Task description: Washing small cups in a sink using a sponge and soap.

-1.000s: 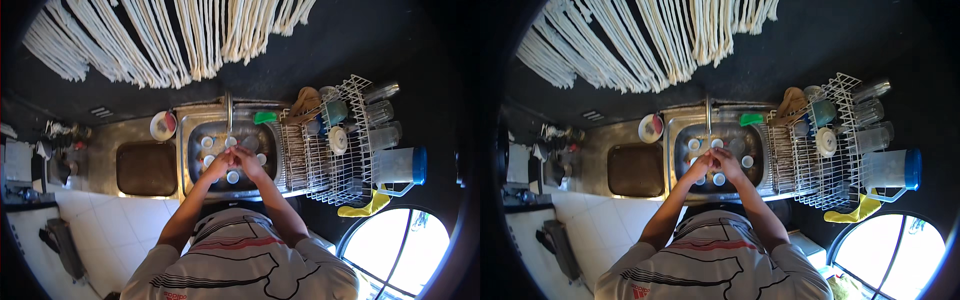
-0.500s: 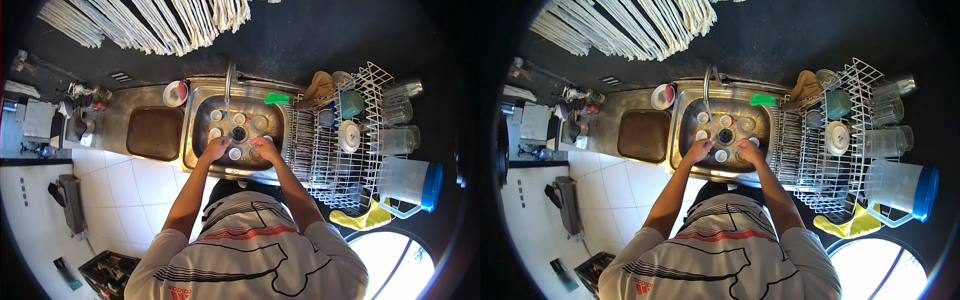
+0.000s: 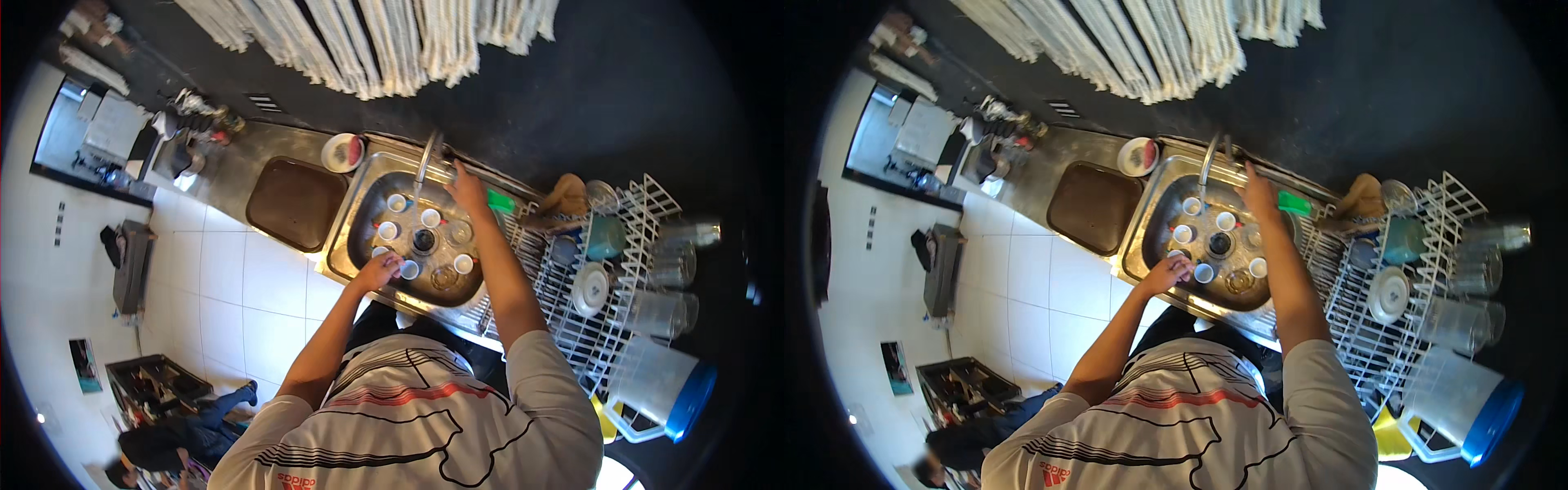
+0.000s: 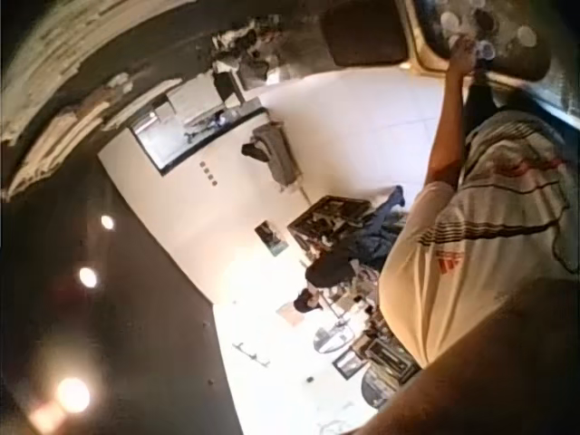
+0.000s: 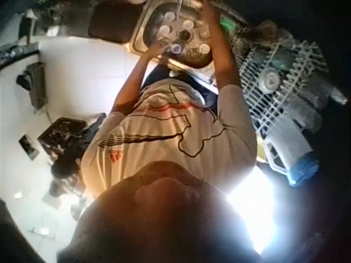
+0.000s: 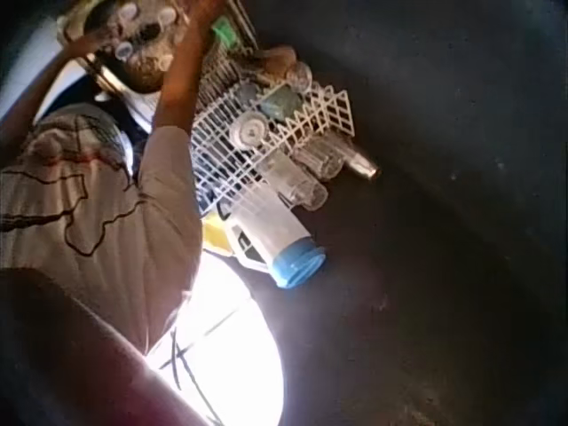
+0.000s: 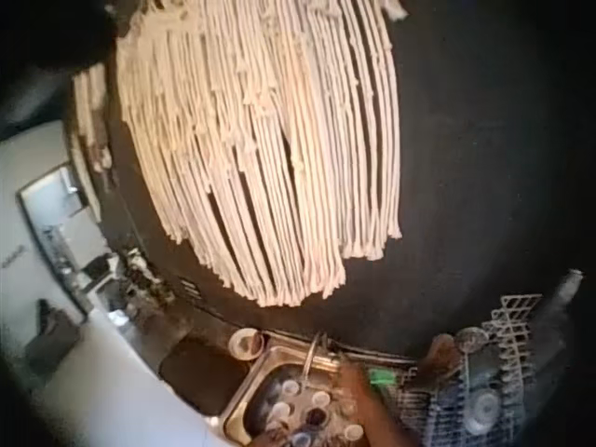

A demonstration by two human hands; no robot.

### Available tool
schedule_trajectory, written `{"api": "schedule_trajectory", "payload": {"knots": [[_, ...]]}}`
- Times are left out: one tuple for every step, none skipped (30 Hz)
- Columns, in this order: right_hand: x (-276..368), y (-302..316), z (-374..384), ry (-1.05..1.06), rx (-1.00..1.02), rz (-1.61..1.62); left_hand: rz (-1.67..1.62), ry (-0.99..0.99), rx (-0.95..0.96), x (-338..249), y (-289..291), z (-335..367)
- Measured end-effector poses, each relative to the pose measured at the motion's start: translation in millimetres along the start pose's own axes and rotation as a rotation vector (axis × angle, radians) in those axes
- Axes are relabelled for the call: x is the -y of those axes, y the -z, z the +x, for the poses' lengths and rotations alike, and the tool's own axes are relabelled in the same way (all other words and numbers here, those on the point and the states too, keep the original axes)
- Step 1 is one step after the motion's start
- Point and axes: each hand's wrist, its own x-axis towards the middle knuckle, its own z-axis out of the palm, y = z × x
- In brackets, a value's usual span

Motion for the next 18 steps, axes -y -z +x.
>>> {"api": "schedule_trajectory", "payload": {"knots": [[-7.7, 0.1, 13.1, 0.053, 0.025, -0.199, 0.013, 0.001, -0.006, -3.4, -2.4, -4.5], [-21.9, -4.0, 22.9, 0.077, 0.018, -0.199, 0.005, 0.016, 0.005, -8.0, -5.2, -10.0], [-38.1, -11.6, 29.6, 0.151, -0.038, -0.28, -0.001, 0.026, 0.016, -11.6, -6.2, -12.9], [-43.2, -17.2, 35.7, 0.227, -0.09, -0.358, -0.036, 0.035, -0.011, -10.3, -6.0, -16.8], [-34.2, -16.9, 39.6, 0.256, -0.086, -0.349, -0.075, 0.054, -0.045, -6.1, -4.5, -25.8], [-28.4, -10.3, 39.3, 0.18, 0.013, -0.322, -0.127, 0.037, -0.061, -9.7, -4.1, -33.8], [-22.0, -4.8, 40.5, 0.103, 0.107, -0.298, -0.127, 0.033, -0.075, -10.4, -2.6, -38.6], [-20.1, -6.0, 42.0, 0.114, 0.108, -0.297, -0.185, 0.089, -0.109, -10.7, -2.1, -42.8], [-19.9, -4.8, 43.2, 0.099, 0.121, -0.303, -0.247, 0.144, -0.141, -9.7, -3.8, -44.7], [-19.6, -4.3, 44.7, 0.083, 0.134, -0.309, -0.237, 0.17, -0.134, -8.8, -2.1, -46.5], [-18.4, -5.5, 46.2, 0.089, 0.135, -0.313, -0.241, 0.166, -0.139, -7.6, -1.3, -47.9], [-15.4, -6.4, 46.9, 0.081, 0.133, -0.361, -0.244, 0.164, -0.144, -7.1, -1.1, -49.3], [-13.1, -5.2, 48.0, 0.071, 0.131, -0.41, -0.245, 0.161, -0.147, -7.4, -1.6, -50.0], [-14.6, -6.5, 50.9, 0.074, 0.13, -0.414, -0.245, 0.168, -0.146, -6.6, -2.0, -48.3], [-15.0, -7.7, 54.5, 0.058, 0.138, -0.393, -0.245, 0.164, -0.141, -8.5, -0.8, -46.3], [-17.0, -6.7, 58.2, 0.04, 0.144, -0.372, -0.249, 0.186, -0.139, -10.7, 0.1, -43.9], [-18.9, -5.7, 62.1, 0.035, 0.137, -0.376, -0.253, 0.208, -0.136, -13.1, 0.1, -40.6], [-12.8, -4.4, 64.3, 0.01, 0.151, -0.369, -0.3, 0.176, -0.154, -21.8, -1.0, -39.8]]}}
